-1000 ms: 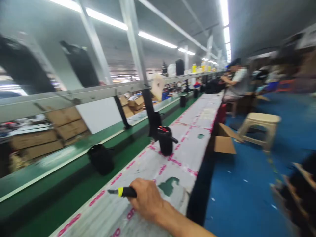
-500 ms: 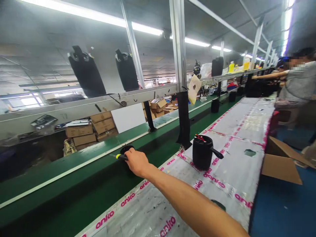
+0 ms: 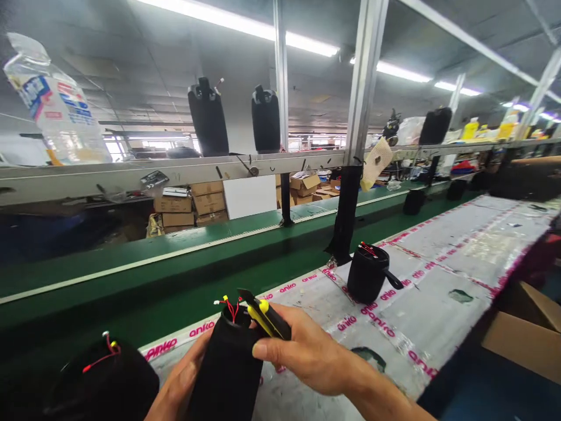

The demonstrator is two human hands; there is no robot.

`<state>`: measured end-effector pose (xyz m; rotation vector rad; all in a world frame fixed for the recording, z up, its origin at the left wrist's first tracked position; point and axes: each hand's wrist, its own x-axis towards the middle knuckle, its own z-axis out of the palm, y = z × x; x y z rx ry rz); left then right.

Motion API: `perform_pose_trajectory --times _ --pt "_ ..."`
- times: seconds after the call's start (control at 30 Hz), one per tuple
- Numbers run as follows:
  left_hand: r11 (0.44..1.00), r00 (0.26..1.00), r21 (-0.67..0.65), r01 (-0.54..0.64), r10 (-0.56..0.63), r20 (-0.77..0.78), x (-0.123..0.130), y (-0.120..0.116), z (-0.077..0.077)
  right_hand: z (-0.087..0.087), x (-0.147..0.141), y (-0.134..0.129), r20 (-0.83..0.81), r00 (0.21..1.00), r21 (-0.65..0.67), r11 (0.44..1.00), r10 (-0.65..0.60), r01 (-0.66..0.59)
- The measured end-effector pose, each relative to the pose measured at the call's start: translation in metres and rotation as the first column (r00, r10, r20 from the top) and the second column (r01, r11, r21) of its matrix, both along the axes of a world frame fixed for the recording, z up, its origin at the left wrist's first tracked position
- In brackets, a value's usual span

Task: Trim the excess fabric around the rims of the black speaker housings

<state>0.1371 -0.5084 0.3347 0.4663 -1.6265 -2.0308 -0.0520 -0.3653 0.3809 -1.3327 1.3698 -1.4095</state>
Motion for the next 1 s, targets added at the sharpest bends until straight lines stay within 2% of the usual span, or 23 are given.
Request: perform_pose_trajectory --times 0.03,0.1,0.17,0.23,0.27,0.33,0.4,0.5,0.67,0.83,1.0 --pt "0.989 0.991 0.05 0.136 -0.135 -0.027 -0.004 0.004 0.007 -0.004 0.006 0.006 0.032 0.999 0.01 1.0 0.004 -0.004" --pt "0.962 0.962 0.054 0.269 -0.267 -0.051 -0.011 0.012 0.015 -0.012 0.014 0.017 -0.038 0.995 0.003 0.996 -0.088 0.088" --pt "0.971 0.972 -0.035 0.235 -0.234 0.011 -0.014 0.015 0.012 -0.018 0.019 0.029 -0.208 0.935 -0.058 0.958 -0.286 0.28" --pt "0.979 0.985 -0.141 0.146 -0.131 0.116 -0.015 0.015 0.001 -0.023 0.022 0.044 -0.39 0.796 -0.122 0.883 -0.462 0.453" --pt "0.977 0.983 -0.181 0.116 -0.087 0.162 -0.015 0.014 -0.005 -0.025 0.023 0.052 -0.473 0.732 -0.146 0.862 -0.492 0.485" --pt "0.972 0.972 -0.21 0.101 -0.052 0.228 -0.014 0.011 -0.016 -0.03 0.027 0.064 -0.621 0.632 -0.182 0.869 -0.465 0.461" --pt "0.971 0.962 -0.212 0.108 -0.049 0.267 -0.014 0.01 -0.024 -0.036 0.031 0.071 -0.748 0.525 -0.223 0.899 -0.405 0.376" --pt "0.961 0.953 -0.245 0.13 -0.052 0.299 -0.016 0.011 -0.028 -0.047 0.033 0.071 -0.856 0.373 -0.241 0.915 -0.358 0.324" --pt "0.951 0.951 -0.287 0.116 -0.023 0.308 -0.017 0.014 -0.024 -0.059 0.03 0.065 -0.91 0.272 -0.226 0.925 -0.313 0.306" --pt "0.943 0.95 -0.32 0.093 0.012 0.311 -0.015 0.014 -0.024 -0.064 0.024 0.066 -0.941 0.189 -0.222 0.934 -0.28 0.28" --pt "0.94 0.938 -0.33 0.09 0.032 0.345 -0.014 0.02 -0.022 -0.062 0.021 0.067 -0.969 0.027 -0.231 0.944 -0.244 0.234"
